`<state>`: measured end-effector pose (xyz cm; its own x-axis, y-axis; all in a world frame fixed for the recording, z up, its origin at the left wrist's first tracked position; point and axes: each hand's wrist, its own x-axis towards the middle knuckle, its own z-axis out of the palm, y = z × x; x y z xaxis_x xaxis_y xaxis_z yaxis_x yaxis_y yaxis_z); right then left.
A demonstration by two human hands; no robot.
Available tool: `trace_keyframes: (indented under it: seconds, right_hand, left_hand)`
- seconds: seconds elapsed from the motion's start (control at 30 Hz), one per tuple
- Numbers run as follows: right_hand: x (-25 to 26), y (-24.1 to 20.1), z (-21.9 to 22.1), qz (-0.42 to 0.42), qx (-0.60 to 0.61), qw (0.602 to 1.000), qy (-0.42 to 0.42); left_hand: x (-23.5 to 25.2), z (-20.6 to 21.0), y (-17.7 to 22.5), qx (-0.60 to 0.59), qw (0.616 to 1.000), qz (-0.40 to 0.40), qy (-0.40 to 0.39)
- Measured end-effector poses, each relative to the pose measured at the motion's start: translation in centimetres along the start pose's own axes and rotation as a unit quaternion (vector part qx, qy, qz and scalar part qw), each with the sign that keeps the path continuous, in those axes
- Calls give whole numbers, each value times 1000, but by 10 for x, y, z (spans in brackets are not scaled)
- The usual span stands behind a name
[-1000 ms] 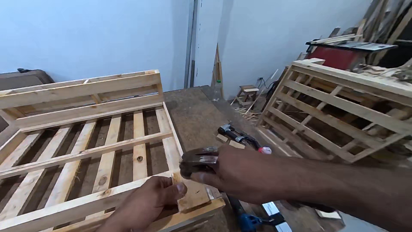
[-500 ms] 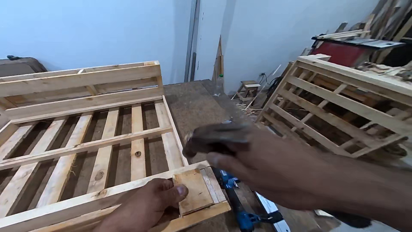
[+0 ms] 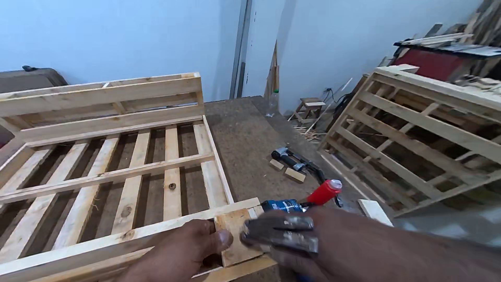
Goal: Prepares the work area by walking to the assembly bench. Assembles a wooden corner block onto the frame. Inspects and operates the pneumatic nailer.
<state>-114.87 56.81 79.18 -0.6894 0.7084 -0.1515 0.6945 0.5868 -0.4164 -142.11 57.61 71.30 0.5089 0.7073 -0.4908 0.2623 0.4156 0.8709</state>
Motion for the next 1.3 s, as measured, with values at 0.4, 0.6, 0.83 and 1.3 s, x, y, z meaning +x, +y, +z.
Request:
trace_keyframes:
  seconds: [0.4,0.6,0.83,1.3]
  right_hand:
    - [37,-18,-24,87,35,995,-31]
    - [-4,-3,-5,22,17,998,61]
    - [-28,13,23,-43,1,999,24]
    - [34,-4,-13,112,30,992,-51]
  left_hand:
    - [-2,1,-2,3,999,-41,18]
    - [4,-4,-1,41,999,-21,6]
    - [6,-3,-1,58,998,2,5]
    - [-1,0,-4,88,996,9,-30]
